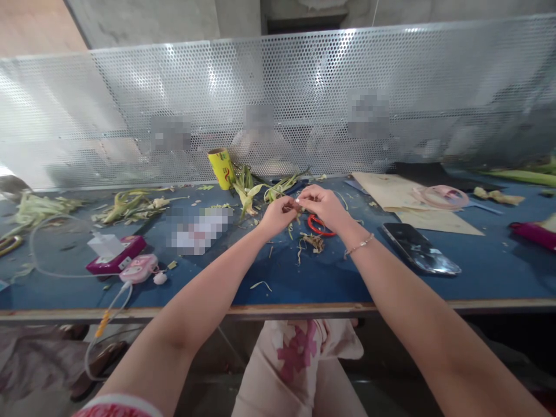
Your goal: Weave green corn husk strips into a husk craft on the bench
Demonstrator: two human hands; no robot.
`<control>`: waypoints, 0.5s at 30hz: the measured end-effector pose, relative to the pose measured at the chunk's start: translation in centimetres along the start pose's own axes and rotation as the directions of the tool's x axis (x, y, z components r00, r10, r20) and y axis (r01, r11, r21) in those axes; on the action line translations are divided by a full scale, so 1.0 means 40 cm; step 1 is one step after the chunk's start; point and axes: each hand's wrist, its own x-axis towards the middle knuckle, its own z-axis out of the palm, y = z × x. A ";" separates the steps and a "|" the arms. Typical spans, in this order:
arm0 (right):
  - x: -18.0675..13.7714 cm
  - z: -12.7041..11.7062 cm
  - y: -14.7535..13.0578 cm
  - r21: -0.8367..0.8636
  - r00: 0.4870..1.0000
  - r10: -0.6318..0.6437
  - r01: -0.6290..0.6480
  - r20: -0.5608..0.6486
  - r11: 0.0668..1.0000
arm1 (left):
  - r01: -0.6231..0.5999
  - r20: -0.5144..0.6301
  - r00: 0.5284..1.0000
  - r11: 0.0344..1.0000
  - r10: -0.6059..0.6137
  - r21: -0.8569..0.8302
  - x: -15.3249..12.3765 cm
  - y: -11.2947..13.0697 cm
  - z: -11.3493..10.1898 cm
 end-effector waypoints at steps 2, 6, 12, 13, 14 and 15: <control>0.000 -0.001 -0.004 -0.015 1.000 -0.012 0.012 0.010 1.000 | 0.043 0.053 0.998 0.992 -0.038 -0.114 0.000 -0.004 0.005; -0.002 0.000 -0.006 -0.009 1.000 -0.022 0.022 0.016 1.000 | 0.087 0.115 0.991 0.976 -0.065 -0.198 -0.003 0.000 0.009; -0.001 0.002 -0.002 0.110 0.996 0.082 -0.080 -0.021 0.991 | 0.094 0.093 0.993 0.972 -0.076 -0.213 -0.004 0.011 0.007; -0.001 0.003 -0.001 0.114 0.994 0.103 -0.100 -0.025 0.988 | 0.093 0.090 0.993 0.971 -0.075 -0.219 -0.004 0.011 0.008; 0.000 0.003 0.001 0.109 0.992 0.118 -0.114 -0.032 0.987 | 0.092 0.090 0.993 0.971 -0.074 -0.221 -0.004 0.012 0.008; 0.000 0.004 0.002 0.100 0.991 0.125 -0.120 -0.040 0.988 | 0.091 0.091 0.993 0.970 -0.072 -0.224 -0.004 0.012 0.008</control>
